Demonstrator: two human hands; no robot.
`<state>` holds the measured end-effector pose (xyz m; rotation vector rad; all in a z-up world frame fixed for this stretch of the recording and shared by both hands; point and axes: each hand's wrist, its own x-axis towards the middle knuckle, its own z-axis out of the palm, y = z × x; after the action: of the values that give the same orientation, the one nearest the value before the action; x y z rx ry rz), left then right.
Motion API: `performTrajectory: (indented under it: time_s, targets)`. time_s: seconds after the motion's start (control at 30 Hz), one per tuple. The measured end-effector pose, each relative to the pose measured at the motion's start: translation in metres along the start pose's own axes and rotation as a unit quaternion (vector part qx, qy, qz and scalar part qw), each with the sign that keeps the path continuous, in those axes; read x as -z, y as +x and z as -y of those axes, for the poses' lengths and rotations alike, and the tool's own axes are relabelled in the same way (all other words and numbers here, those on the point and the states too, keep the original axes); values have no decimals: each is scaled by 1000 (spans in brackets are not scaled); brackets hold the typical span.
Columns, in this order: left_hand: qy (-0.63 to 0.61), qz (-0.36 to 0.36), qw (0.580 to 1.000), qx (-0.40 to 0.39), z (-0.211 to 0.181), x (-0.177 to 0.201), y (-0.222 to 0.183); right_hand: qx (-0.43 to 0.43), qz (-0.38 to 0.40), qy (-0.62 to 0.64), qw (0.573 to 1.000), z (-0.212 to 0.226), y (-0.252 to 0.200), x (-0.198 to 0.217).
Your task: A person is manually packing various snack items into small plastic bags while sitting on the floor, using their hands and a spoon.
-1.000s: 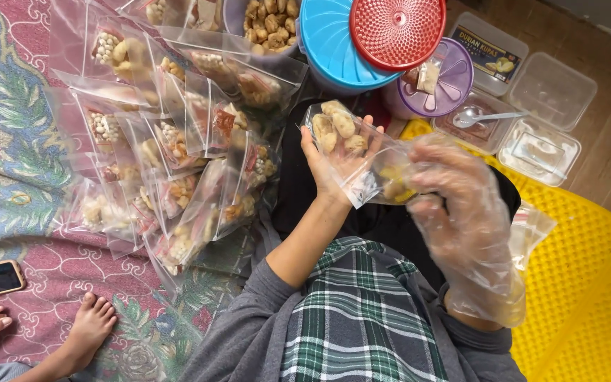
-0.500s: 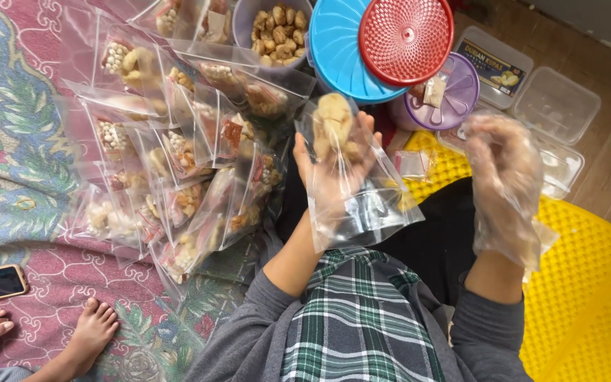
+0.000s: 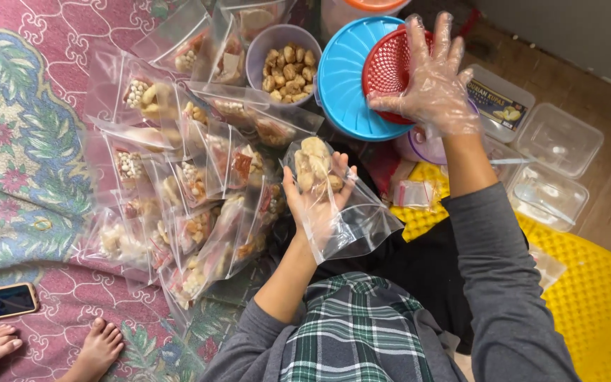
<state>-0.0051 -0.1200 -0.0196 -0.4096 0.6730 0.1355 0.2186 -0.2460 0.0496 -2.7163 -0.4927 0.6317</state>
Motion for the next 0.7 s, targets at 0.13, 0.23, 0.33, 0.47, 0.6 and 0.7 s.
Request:
performTrajectory:
  time_s: [0.13, 0.23, 0.33, 0.47, 0.6, 0.7]
  targets:
    - [17, -11, 1000, -17, -6, -6, 3, -19, -86, -9, 996, -19, 24, 9]
    - [27, -33, 999, -30, -8, -11, 1, -20, -111, 77, 991, -36, 25, 23]
    - [16, -23, 999, -19, -11, -14, 1, -3, -172, 202, 964, -58, 38, 24]
    - [24, -35, 999, -22, -11, -13, 3, 141, -218, 326, 909, -21, 66, 22]
    - [20, -38, 999, -12, -14, -13, 5, 290, -230, 324, 871, 69, 97, -5]
    - [14, -26, 1000, -6, -17, -13, 3, 223, -198, 243, 923, 110, 138, -54]
